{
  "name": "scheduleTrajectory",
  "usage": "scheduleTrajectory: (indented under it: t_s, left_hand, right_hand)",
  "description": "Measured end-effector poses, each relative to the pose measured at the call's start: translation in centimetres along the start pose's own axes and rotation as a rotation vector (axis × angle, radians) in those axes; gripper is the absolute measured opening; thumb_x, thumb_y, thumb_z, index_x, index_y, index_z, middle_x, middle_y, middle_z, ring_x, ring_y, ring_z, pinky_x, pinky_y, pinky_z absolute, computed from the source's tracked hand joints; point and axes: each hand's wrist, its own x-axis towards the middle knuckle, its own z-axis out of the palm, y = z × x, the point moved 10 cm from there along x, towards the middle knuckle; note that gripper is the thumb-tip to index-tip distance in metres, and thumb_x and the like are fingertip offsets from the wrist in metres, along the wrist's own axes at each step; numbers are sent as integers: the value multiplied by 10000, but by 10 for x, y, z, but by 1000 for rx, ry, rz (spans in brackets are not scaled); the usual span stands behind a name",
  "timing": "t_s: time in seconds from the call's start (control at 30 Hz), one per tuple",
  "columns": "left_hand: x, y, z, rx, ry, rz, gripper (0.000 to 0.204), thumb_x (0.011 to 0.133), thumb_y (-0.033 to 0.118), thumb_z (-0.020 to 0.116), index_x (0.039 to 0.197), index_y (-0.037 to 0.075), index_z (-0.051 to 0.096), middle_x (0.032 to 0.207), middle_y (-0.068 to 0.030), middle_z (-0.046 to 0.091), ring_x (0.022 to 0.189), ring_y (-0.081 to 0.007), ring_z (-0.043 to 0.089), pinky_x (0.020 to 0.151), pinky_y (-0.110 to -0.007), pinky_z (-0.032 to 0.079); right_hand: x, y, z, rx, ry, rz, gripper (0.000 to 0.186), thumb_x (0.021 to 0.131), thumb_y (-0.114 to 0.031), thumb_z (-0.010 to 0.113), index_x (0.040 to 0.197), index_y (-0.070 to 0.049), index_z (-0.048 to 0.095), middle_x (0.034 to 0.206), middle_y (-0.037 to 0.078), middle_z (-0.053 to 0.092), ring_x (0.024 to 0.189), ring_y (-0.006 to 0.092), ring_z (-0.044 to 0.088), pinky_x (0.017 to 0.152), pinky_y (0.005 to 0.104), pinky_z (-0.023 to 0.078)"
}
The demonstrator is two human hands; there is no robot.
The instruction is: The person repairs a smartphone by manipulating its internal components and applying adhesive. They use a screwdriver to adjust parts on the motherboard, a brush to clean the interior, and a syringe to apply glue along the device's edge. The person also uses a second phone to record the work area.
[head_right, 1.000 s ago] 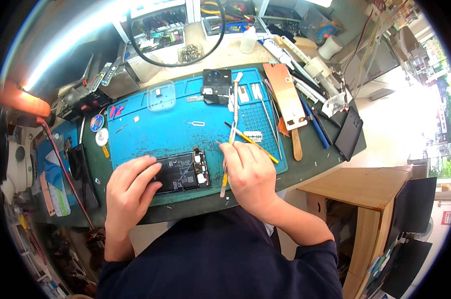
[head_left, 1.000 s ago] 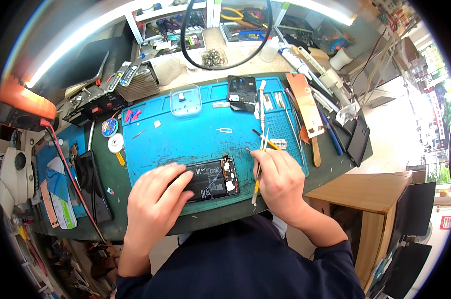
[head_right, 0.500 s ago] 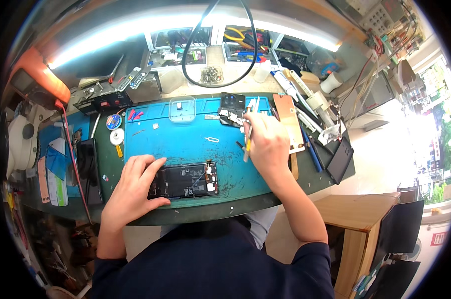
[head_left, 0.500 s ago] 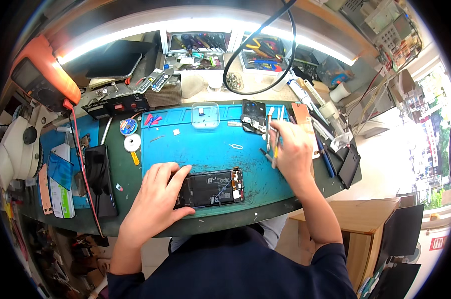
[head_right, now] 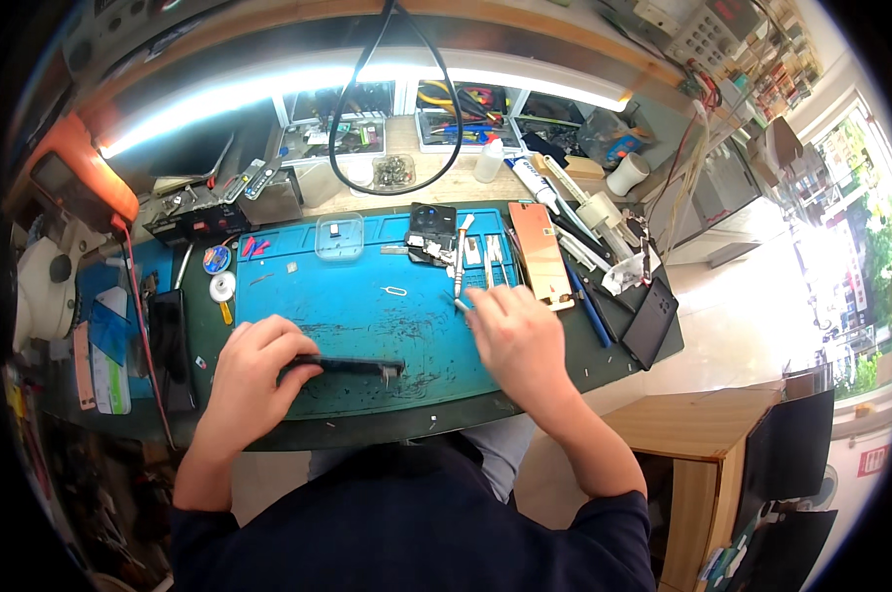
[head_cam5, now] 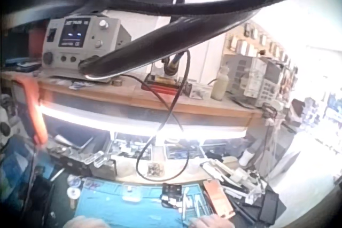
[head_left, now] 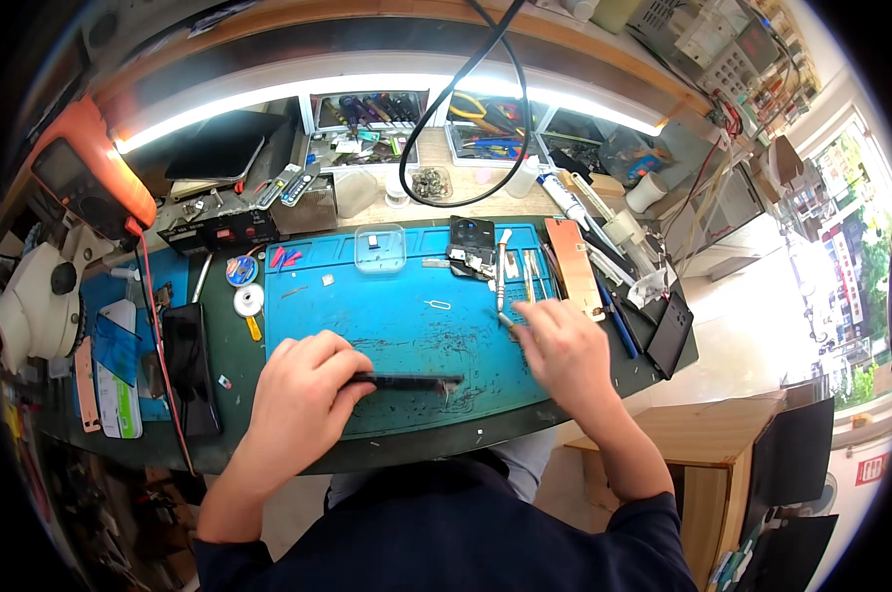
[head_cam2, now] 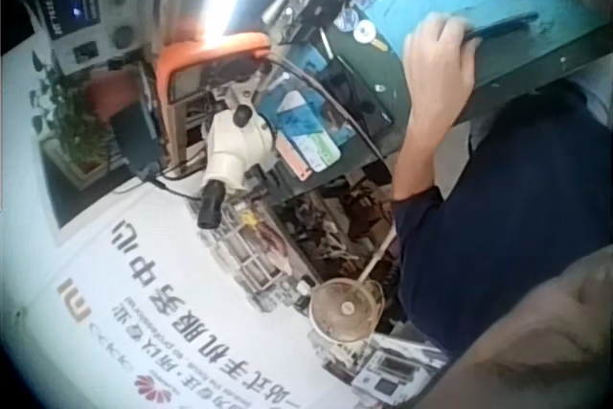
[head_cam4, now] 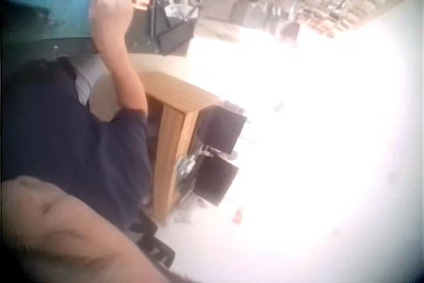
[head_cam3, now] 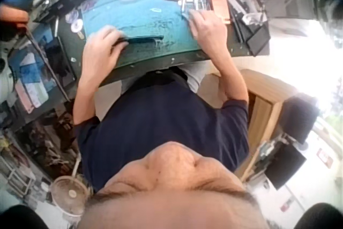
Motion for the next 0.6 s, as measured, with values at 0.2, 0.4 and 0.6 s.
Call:
scheduleTrajectory:
  t_s: [0.2, 0.4, 0.6]
  left_hand:
    - [-23, 39, -17, 367, 394, 460, 100, 816, 143, 777, 909, 129, 744, 943, 34, 677, 908, -158, 651, 917, -381, 456]
    - [-65, 59, -2, 458, 527, 769, 170, 808, 132, 768, 960, 209, 765, 994, 84, 702, 913, -110, 643, 1006, -370, 422]
    - [-36, 35, -7, 192, 403, 385, 563, 790, 158, 825, 1297, 110, 586, 1294, -80, 618, 1194, -248, 590, 1133, -452, 391]
  right_hand:
    - [-13, -8, -3, -53, 200, -5, 265, 846, -67, 723, 1110, -53, 706, 965, 76, 663, 856, 245, 627, 742, 361, 510]
    - [-19, -56, 48, 1106, -401, 100, 364, 984, -263, 708, 1247, -16, 661, 1094, 117, 716, 961, 207, 686, 840, 326, 534]
    - [-24, -52, 83, 1537, -516, 322, 288, 1005, -191, 689, 1222, -2, 673, 1034, 53, 731, 954, 117, 659, 851, 288, 519]
